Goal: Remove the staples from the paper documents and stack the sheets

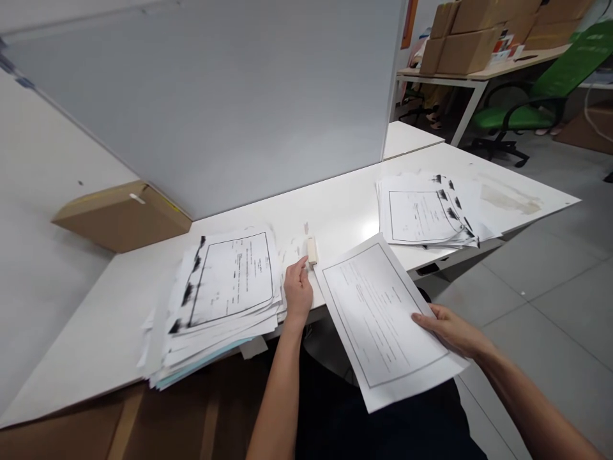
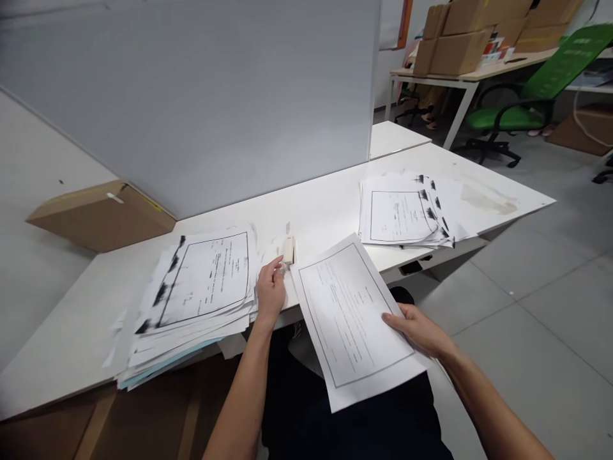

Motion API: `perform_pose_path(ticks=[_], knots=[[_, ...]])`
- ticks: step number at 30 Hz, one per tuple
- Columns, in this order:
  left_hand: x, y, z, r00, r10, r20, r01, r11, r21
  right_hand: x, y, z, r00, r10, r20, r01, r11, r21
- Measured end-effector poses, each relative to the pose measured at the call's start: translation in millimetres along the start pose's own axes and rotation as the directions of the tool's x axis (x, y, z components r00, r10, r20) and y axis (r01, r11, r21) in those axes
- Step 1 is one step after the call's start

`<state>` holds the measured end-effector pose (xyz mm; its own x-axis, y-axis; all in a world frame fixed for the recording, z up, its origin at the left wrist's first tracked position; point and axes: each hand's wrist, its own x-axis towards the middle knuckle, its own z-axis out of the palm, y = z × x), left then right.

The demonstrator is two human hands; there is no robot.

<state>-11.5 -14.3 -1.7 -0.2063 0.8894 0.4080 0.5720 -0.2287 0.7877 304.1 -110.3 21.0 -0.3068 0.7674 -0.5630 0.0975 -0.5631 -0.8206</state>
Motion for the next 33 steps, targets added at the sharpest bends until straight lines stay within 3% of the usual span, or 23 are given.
perform_pose_path(ticks=[7, 15, 21, 33], knots=[[1, 3, -0.8, 0.998, 0.001, 0.058, -0.003, 0.999, 0.038, 6, -10, -1, 0.999, -0.009, 0.046, 0.008, 1.0, 0.012], [1, 5, -0.6, 0.999, 0.004, 0.052, -0.006, 1.0, 0.028, 4, -22, -2, 0.999, 0.008, 0.045, -0.008, 1.0, 0.002], [1, 11, 0.0, 0.994, -0.069, 0.082, 0.059, 0.991, 0.117, 3, -29, -1, 0.997, 0.035, 0.07, -0.034, 0.999, -0.011], [4, 11, 5.1, 0.997, -0.07, 0.035, 0.061, 0.978, 0.202, 10, -18, -1, 0.998, 0.038, 0.049, -0.042, 0.997, 0.07]])
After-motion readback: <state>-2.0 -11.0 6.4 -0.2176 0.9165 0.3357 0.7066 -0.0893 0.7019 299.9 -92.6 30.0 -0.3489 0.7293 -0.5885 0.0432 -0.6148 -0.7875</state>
